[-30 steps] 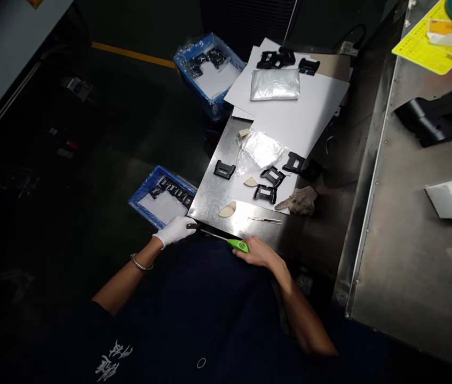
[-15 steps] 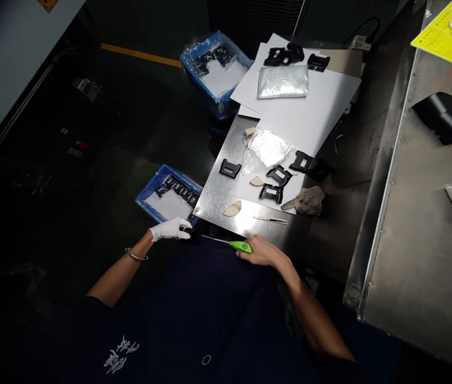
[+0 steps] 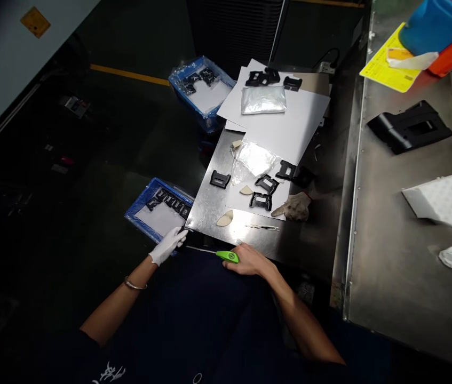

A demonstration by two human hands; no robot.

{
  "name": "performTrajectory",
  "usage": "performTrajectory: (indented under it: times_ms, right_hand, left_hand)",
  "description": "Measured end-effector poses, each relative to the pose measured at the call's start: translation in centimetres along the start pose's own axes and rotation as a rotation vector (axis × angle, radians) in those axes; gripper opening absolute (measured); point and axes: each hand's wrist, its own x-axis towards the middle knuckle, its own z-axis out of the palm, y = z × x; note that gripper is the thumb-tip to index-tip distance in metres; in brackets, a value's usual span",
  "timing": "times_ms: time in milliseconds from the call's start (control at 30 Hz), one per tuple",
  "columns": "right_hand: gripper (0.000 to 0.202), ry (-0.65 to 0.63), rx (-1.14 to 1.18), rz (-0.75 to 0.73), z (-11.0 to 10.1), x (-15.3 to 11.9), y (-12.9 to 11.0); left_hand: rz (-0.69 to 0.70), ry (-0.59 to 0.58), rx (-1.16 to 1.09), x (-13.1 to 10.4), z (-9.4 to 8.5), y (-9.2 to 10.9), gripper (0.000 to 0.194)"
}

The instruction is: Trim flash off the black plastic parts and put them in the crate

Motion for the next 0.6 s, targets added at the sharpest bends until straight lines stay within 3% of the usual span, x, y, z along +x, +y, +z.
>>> performTrajectory:
  times_ms: [100,233,433,600]
  right_hand:
    - [0.043,0.011,-0.001,-0.004,0.3,0.1,-0.1]
    - [0.045,0.003,0.002,-0.007,0.9,0.4,1.4]
    - [0.025,0.271,-0.168,0.307,3.0,1.1,8.4]
    - [0.033,0.430,-0.294,0.414,6.0,1.3,13.9]
  left_hand:
    - [0.025,-0.004,-0.020,-0.8,1.1,0.5,0.056]
    - [0.071,0.003,0.025,-1.8,0.8,1.9,0.053]
    - [0.147,0.024,0.160,-3.2,0.3,4.9,0.029]
    - [0.351,-0.028,0.304,-5.5,1.9,9.1,0.041]
